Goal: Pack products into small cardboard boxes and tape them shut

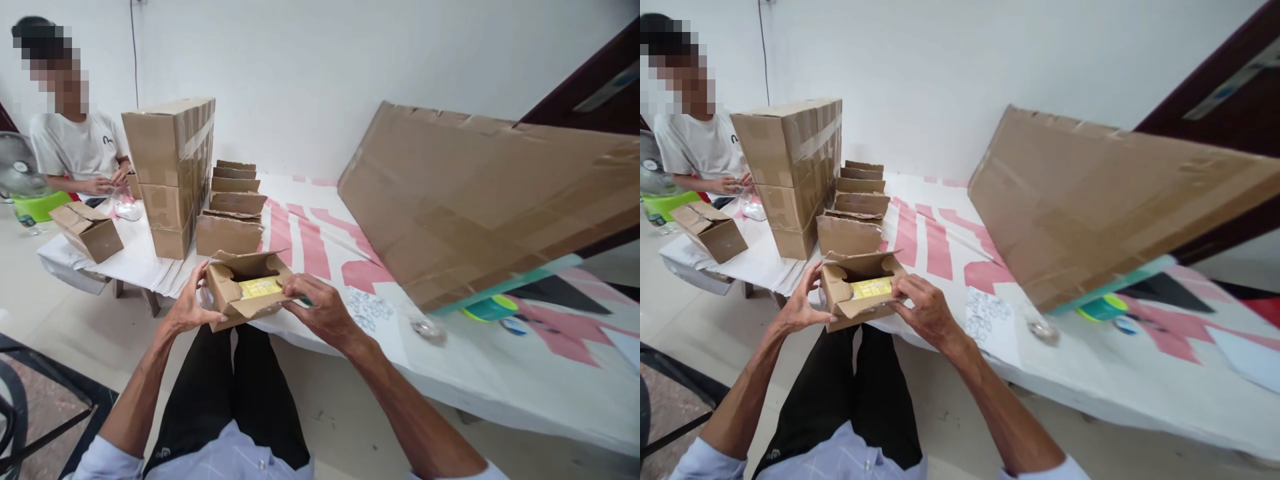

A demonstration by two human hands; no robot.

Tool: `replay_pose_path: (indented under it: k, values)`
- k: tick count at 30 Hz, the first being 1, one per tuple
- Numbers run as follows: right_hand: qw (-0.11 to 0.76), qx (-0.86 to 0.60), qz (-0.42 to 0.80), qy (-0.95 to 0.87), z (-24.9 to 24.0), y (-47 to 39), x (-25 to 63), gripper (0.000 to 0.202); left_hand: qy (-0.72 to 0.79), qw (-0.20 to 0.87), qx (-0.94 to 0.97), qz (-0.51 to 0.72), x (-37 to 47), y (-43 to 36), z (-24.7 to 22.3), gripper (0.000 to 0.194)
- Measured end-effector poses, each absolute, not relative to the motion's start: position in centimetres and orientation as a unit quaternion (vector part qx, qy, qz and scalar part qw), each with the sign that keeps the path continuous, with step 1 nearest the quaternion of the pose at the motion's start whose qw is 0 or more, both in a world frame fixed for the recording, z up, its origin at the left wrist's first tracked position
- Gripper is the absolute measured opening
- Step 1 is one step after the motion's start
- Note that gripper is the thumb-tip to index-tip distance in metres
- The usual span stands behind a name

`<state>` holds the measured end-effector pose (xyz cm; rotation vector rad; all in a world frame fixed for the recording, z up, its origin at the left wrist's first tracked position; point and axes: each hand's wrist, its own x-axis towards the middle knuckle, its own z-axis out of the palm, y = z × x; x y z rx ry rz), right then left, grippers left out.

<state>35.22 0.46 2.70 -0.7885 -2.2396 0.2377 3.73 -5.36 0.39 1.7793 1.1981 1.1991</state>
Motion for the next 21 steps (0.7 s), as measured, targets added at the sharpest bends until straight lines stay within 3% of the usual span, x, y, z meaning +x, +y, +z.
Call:
replay_pose_path:
  k: [7, 11, 16, 21]
  values:
    - [0.321, -0.286, 0.091, -0.899, 2.7, -0.4, 35.6, 0.007, 0.462, 0.319, 0.664, 0.495, 4.2, -5.3, -0.4, 0.118]
    - [0.299, -0.281, 0.075, -0.909, 2.4, -0.1, 35.1, 0.027, 0.480, 0.301, 0.659, 0.494, 4.5, -5.6, -0.9, 0.109]
    - [0.299, -0.315, 0.092, -0.896, 1.3, 0.2, 34.8, 0.021, 0.464, 0.293, 0.697, 0.462, 4.5, -5.9, -1.8, 0.124]
    - [0.294, -0.288, 0.157, -0.898, 3.2, -0.6, 35.2, 0.045, 0.468, 0.258, 0.701, 0.472, 4.5, -6.2, -1.6, 0.110]
